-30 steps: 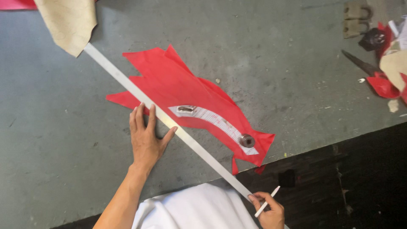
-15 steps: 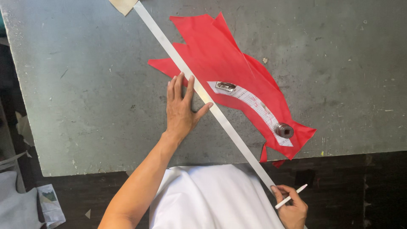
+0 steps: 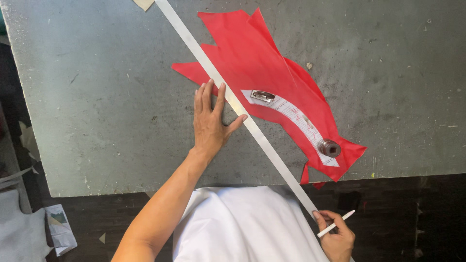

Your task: The person cuts a red fabric piece using shears while following a paper pattern held in place by a weight. They trim the edges, remove the pattern, and then place a new pattern piece onto the fabric, marking it with a white pen.

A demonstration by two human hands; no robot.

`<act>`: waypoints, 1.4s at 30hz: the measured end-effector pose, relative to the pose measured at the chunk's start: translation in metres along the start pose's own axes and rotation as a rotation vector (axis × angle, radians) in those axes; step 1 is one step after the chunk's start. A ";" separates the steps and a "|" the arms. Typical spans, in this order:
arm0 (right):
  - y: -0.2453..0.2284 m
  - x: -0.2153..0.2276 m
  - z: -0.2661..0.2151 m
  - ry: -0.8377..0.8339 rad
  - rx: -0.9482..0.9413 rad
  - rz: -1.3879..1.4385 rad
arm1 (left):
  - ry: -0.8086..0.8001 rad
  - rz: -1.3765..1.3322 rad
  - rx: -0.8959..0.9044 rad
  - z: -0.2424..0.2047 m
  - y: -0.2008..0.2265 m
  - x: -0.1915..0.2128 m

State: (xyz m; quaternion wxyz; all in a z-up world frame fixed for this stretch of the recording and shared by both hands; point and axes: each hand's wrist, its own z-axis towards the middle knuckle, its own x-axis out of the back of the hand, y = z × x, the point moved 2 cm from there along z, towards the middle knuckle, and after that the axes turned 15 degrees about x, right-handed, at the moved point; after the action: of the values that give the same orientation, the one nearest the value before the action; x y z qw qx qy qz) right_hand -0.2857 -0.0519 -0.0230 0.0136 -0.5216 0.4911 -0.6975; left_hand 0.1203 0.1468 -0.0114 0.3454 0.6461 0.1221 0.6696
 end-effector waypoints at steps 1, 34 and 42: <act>0.000 0.000 0.000 0.005 0.003 0.005 | 0.001 -0.004 0.000 0.000 0.000 0.000; -0.234 -0.122 0.208 -0.308 0.257 0.353 | 0.001 -0.127 0.062 0.000 -0.009 -0.002; -0.266 -0.147 0.220 -0.341 0.232 0.304 | -0.029 -0.105 0.082 0.000 -0.009 -0.003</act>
State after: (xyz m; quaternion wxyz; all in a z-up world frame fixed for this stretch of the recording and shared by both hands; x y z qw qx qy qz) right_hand 0.0754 0.0160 0.0519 0.2606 -0.5468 0.4714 -0.6410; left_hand 0.1230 0.1513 -0.0196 0.3550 0.6619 0.1779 0.6358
